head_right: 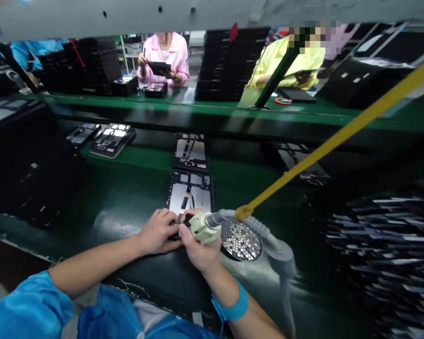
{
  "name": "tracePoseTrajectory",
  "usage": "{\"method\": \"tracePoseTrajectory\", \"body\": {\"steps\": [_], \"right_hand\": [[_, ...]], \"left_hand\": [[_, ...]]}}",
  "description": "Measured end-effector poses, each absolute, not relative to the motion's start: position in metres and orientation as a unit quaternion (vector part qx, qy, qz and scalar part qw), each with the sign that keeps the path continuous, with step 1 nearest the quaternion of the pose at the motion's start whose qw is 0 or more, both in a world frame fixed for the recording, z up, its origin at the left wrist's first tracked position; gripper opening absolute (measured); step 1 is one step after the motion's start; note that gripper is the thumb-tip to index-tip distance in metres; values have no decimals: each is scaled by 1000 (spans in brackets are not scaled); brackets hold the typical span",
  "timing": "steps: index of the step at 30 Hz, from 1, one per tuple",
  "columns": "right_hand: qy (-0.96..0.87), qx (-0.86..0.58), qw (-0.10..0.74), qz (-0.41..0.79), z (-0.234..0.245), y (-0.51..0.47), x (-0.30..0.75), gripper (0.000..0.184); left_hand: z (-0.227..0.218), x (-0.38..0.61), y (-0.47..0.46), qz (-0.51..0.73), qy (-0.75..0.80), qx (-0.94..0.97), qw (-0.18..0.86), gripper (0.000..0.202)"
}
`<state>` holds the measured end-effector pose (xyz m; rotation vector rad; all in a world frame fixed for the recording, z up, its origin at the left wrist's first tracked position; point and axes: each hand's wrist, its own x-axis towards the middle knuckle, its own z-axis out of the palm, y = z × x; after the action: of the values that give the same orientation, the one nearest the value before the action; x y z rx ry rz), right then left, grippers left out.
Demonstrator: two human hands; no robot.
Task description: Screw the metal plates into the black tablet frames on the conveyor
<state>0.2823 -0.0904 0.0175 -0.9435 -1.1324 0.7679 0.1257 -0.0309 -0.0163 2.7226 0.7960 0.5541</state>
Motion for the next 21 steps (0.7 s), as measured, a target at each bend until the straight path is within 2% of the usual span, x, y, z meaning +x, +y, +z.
{"method": "tracePoseTrajectory", "body": {"steps": [5, 10, 17, 21], "right_hand": [[-439, -415, 707, 367, 48, -103, 302, 29], [-391, -413, 745, 349, 61, -109, 329, 32], [-383, -500, 713, 310, 41, -97, 338, 39], [-394, -552, 680, 277, 33, -96, 354, 37]], "left_hand": [[-15, 87, -61, 184, 305, 926, 128, 40], [-14, 17, -59, 235, 396, 881, 114, 36], [-17, 16, 118, 291, 467, 831, 84, 32], [-19, 25, 200, 347, 546, 759, 68, 41]]}}
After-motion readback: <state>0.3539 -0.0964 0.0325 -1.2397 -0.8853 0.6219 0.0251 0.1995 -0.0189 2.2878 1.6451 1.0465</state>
